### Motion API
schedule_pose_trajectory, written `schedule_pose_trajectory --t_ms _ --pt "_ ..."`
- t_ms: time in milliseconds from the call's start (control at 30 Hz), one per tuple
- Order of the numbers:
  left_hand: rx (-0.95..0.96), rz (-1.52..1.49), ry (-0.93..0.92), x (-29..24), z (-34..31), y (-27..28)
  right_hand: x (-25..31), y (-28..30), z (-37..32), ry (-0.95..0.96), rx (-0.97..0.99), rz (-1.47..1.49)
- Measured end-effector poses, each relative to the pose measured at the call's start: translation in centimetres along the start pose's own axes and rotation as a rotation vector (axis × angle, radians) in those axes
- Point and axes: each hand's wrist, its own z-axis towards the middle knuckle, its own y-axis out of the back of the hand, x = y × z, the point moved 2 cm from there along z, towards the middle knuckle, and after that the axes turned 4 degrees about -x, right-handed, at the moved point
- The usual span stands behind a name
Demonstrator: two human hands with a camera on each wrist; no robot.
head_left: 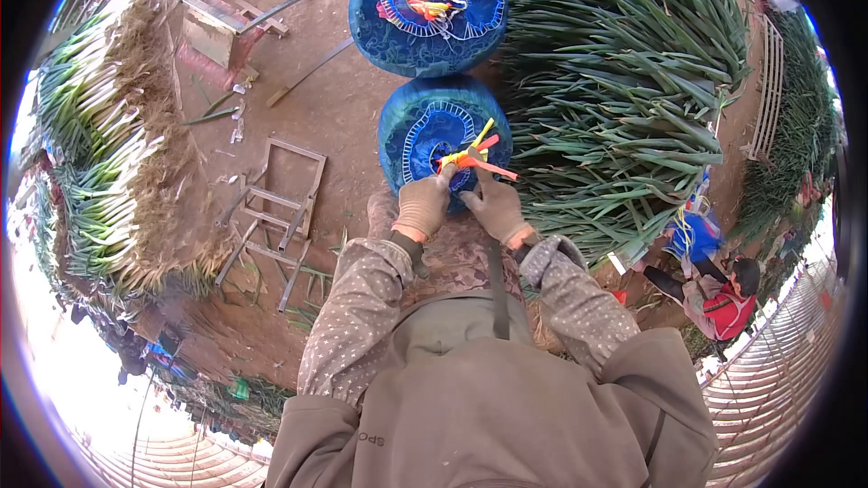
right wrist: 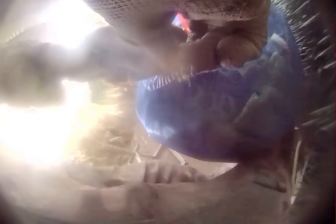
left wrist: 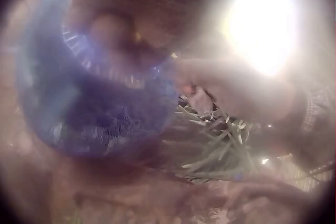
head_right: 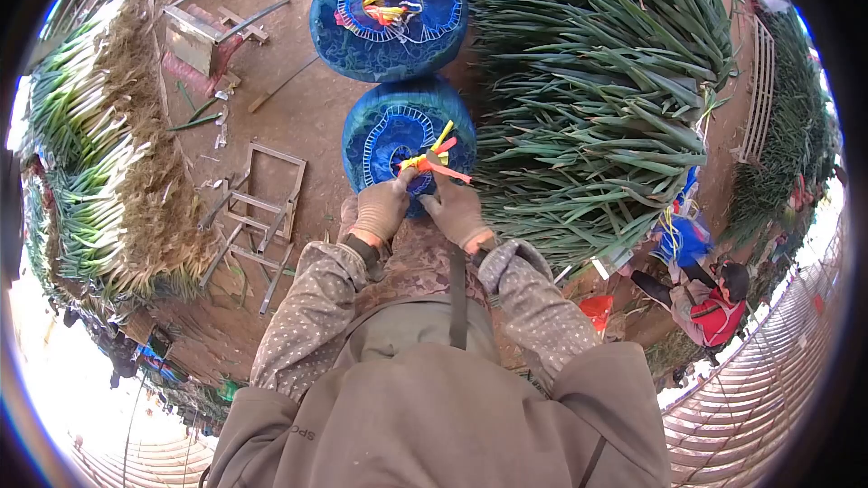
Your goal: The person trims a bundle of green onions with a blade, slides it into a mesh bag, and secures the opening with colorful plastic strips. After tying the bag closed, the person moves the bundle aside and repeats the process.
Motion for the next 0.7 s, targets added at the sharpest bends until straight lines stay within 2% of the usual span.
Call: schedule_pose_trajectory --t_ms 67,167,200,300,367,467,500,533,633,667,700 --pt "-0.034 -0.047 -0.019 0.1 -0.4 0.2 -0.7 -2.0 1.1 0.089 0.089 -0.136" --pt "-0.09 -0.125 -0.008 0.3 -1.9 1.2 -0.1 -2.7 0.9 0.048 0.124 -0.136" --pt "-0.101 -0.134 0.02 0.5 -2.7 1.8 -0.9 -3.5 0.6 0.091 0.091 -0.141" --pt "-0.151 -0.172 0.067 2.6 -3.9 1.0 -0.4 -3.0 0.8 -0.005 0.228 -0.249" --pt "-0.246 -0.195 0.047 4.0 -4.6 -0.4 -3.0 -5.5 2.1 0.115 0.187 -0.247" --pt "-0.336 -0.118 0.045 4.5 -5.8 -0.6 -3.2 -5.2 4.2 0.207 0.176 -0.028" --pt "-0.296 -0.135 0.066 4.6 -5.9 -0.8 -2.9 -5.0 5.0 0.224 0.182 0.084" --pt "-0.26 -0.15 0.086 4.6 -5.8 -0.8 -3.5 -5.8 6.3 0.102 0.367 -0.027" --pt "-0.179 -0.268 0.205 3.6 -5.5 -0.6 -0.3 -3.4 7.6 -0.293 0.792 0.454" --pt "-0.187 -0.274 0.228 3.3 -5.2 -0.5 0.3 -2.2 7.6 -0.441 0.866 0.469" --pt "-0.199 -0.281 0.255 3.3 -5.0 -0.2 -2.5 -4.5 7.9 -0.402 0.83 0.545"
